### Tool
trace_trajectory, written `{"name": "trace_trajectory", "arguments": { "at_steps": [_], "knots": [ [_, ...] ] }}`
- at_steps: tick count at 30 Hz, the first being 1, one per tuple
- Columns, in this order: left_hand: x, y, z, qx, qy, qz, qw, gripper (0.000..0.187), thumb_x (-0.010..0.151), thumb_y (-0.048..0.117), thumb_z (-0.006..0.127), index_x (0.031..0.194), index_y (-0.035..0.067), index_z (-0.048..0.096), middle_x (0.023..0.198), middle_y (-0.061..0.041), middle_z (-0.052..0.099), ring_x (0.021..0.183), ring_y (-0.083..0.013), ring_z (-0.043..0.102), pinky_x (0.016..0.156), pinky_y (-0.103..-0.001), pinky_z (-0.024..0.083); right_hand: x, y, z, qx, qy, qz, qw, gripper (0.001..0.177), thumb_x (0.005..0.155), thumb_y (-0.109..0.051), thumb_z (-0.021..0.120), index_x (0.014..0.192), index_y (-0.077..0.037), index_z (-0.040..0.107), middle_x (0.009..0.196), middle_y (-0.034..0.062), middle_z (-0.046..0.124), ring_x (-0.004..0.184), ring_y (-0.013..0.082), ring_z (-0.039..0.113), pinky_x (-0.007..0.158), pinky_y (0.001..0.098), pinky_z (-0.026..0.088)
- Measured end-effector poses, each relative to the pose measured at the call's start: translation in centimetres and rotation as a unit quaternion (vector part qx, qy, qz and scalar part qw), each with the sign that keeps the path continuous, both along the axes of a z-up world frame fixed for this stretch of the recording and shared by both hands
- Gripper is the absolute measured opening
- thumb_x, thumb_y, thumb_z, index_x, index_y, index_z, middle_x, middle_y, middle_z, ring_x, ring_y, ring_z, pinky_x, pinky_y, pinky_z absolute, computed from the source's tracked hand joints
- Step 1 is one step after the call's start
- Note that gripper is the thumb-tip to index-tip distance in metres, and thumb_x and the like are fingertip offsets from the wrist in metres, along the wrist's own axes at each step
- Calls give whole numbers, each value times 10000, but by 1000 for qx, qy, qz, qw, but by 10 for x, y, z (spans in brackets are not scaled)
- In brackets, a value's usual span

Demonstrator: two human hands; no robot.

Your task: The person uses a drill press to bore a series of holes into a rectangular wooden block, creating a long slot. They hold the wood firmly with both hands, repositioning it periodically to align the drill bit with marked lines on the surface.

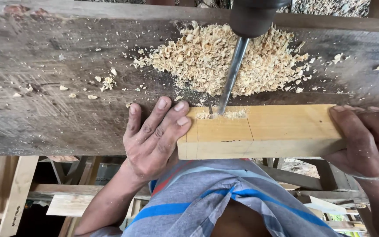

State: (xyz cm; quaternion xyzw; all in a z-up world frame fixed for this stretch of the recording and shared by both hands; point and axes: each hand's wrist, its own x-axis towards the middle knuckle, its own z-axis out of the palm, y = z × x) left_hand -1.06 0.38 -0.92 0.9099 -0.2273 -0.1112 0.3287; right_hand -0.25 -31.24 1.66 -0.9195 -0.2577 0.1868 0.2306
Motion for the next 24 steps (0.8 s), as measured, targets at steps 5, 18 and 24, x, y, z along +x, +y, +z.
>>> {"name": "trace_trajectory", "arguments": {
  "at_steps": [5,18,24],
  "knots": [
    [4,-1,1,-8,-3,4,1000,251,890,65,305,1046,70,501,1066,-102,587,1081,-262,479,1006,-415,162,-1,2,4,-20,-29,-3,999,186,802,55,487,946,112,592,815,275,561,707,374,561,671,468,500],
    [7,0,3,-12,2,18,1000,252,894,99,324,1030,62,533,1061,-110,585,1065,-257,501,1007,-374,176,-3,3,-2,18,-17,-15,1000,222,843,-5,570,989,161,549,732,313,530,617,400,514,588,466,429],
    [7,0,4,-14,12,13,1000,260,890,110,318,1022,61,536,1072,-111,580,1075,-247,494,1012,-358,158,-5,-1,-1,14,11,-22,1000,302,843,-51,636,1034,154,524,830,351,546,687,422,534,626,468,446]
  ]
}}
